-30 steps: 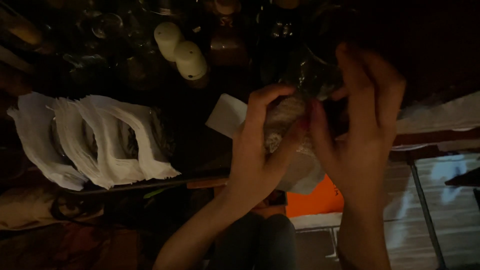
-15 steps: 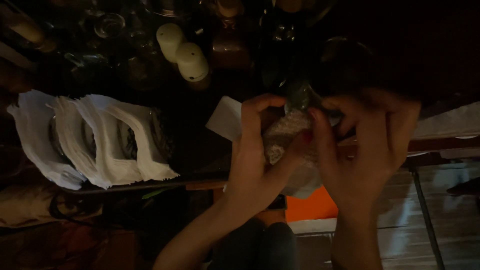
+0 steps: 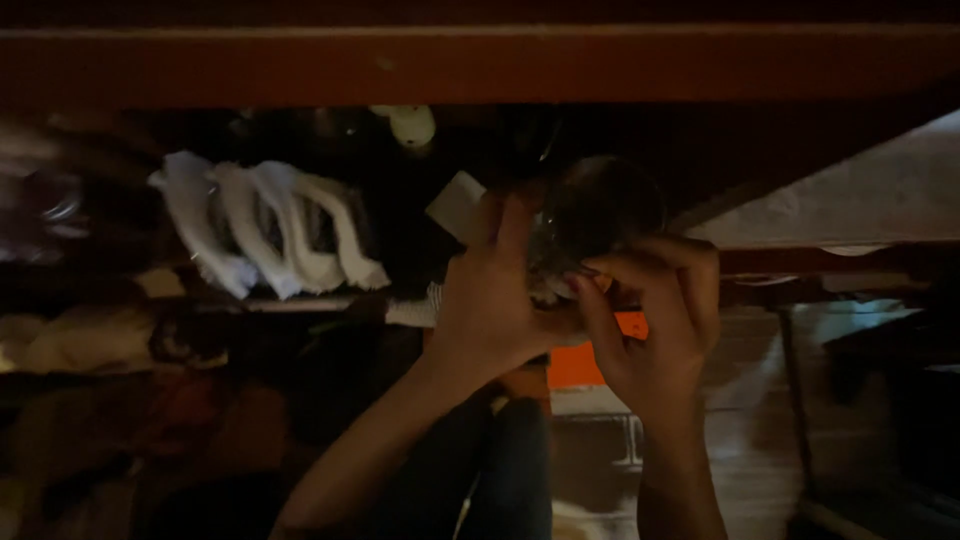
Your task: The person is polishing various types of glassware with a cloth.
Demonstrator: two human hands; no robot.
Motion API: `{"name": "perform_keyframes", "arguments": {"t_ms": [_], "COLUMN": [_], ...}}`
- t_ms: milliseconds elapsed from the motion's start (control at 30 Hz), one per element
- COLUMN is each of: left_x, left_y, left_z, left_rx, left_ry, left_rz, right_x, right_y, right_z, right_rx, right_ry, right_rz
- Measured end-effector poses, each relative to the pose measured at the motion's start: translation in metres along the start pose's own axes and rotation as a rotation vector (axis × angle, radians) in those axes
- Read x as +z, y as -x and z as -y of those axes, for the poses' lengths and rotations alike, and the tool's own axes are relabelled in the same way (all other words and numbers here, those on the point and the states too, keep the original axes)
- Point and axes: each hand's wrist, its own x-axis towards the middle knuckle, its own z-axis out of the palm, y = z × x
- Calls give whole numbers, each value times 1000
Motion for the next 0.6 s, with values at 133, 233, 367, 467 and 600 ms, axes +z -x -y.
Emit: {"name": "perform_keyframes", "arguments": {"t_ms": [133, 233, 367, 467, 600], "left_x": [-24, -40, -57, -72, -102], "left_y": [3, 1, 4, 10, 16], "left_z": [-40, -73, -99, -116, -139], "left_rx": [-20, -32, -141, -159, -90], "left_ry": [39, 50, 131, 110, 53], "left_rz": [8, -22, -63, -62, -83], "right_x": [-33, -55, -80, -99, -122], "right_y": [-22, -35, -49, -57, -73], "right_z": [40, 64, 93, 110, 133], "right_rx": [-28, -44, -49, -60, -80], "right_ry": [-30, -22, -52, -87, -59], "right_rz": [33, 86, 138, 183, 233]}}
